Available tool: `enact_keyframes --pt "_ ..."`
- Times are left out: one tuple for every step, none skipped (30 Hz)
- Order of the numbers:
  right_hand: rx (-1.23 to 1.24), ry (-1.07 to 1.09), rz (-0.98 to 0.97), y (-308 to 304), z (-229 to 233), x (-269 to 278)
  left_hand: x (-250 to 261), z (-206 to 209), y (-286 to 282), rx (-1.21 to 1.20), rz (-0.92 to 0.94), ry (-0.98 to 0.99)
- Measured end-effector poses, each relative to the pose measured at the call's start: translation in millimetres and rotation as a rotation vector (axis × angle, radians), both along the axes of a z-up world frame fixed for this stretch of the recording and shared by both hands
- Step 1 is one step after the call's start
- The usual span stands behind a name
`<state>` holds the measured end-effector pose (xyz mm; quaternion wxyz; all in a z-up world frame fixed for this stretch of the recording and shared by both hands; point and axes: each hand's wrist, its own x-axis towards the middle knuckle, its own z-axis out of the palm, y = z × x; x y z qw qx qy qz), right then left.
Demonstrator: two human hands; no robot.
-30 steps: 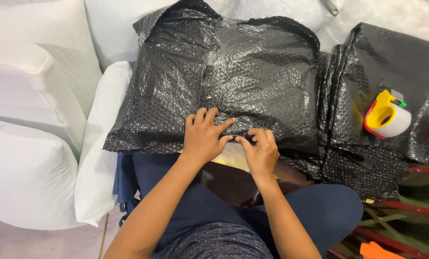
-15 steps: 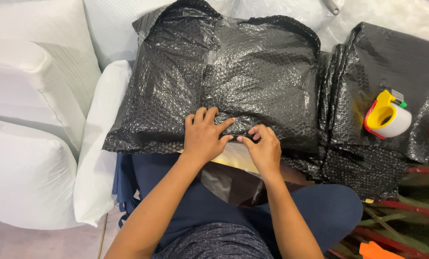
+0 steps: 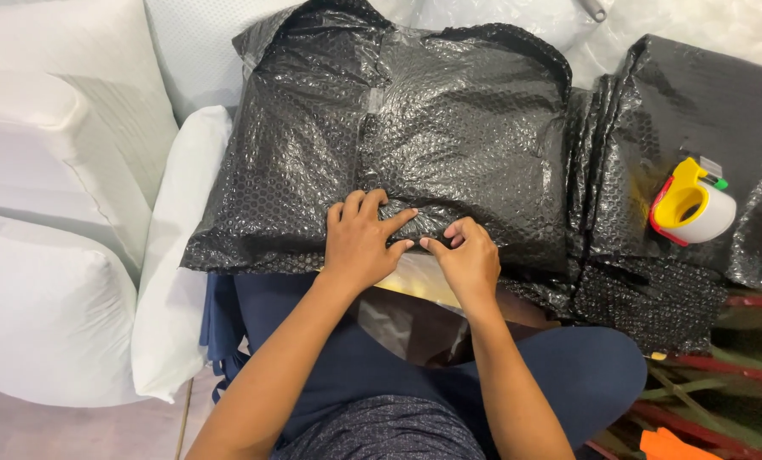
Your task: Wrapping a large soft item in black bubble wrap and securing it with tape for shipping.
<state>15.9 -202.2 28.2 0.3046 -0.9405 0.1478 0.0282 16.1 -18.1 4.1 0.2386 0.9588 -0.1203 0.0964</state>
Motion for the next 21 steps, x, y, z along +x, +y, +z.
enact_keyframes --pt "0.001 0.016 -0.004 1 1 1 0 -1 0 -0.006 0.007 -0.007" --pt "0.001 0.017 -0.003 1 1 1 0 -1 0 -0.005 0.007 -0.006" --pt "-0.003 0.021 -0.004 1 1 1 0 -1 0 -0.012 0.010 -0.010" --pt "-0.007 0.026 -0.004 1 1 1 0 -1 -1 -0.018 0.012 -0.014" --pt "-0.005 0.026 -0.005 0 0 2 0 2 -3 -0.016 0.011 -0.015" --pt "-0.015 0.023 -0.003 -1 -2 3 -1 5 -5 -0.030 0.017 -0.017" --pt "-0.026 0.022 0.001 -1 -4 3 -2 7 -6 -0.044 0.025 -0.019" --pt "-0.024 0.022 0.001 0 -1 2 -2 5 -8 -0.043 0.025 -0.018" --pt "-0.013 0.019 0.001 1 3 2 -1 3 -10 -0.048 0.060 -0.015" --pt "-0.002 0.015 0.000 2 7 1 -1 2 -13 -0.054 0.094 -0.012" --pt "-0.003 0.015 -0.003 0 7 2 0 0 -14 -0.055 0.091 -0.012" --pt "0.018 0.021 0.008 -2 8 3 1 -1 -15 -0.070 0.114 -0.001" --pt "0.040 0.030 0.019 -4 8 3 1 -3 -16 -0.083 0.138 0.012" --pt "0.041 0.032 0.017 -7 6 3 2 -1 -17 -0.082 0.136 0.014" --pt "0.050 0.046 0.025 -9 4 5 3 0 -17 -0.110 0.146 0.044" --pt "0.059 0.060 0.034 -11 2 6 3 2 -17 -0.138 0.155 0.074" --pt "0.061 0.059 0.032 -13 0 7 4 3 -17 -0.136 0.154 0.073" --pt "0.068 0.075 0.041 -14 -2 9 4 4 -17 -0.150 0.160 0.088" --pt "0.075 0.092 0.050 -16 -4 9 4 5 -17 -0.165 0.166 0.105" --pt "0.077 0.092 0.049 -17 -6 11 4 6 -18 -0.163 0.165 0.104" --pt "0.075 0.106 0.051 -18 -8 12 4 7 -18 -0.180 0.174 0.135"
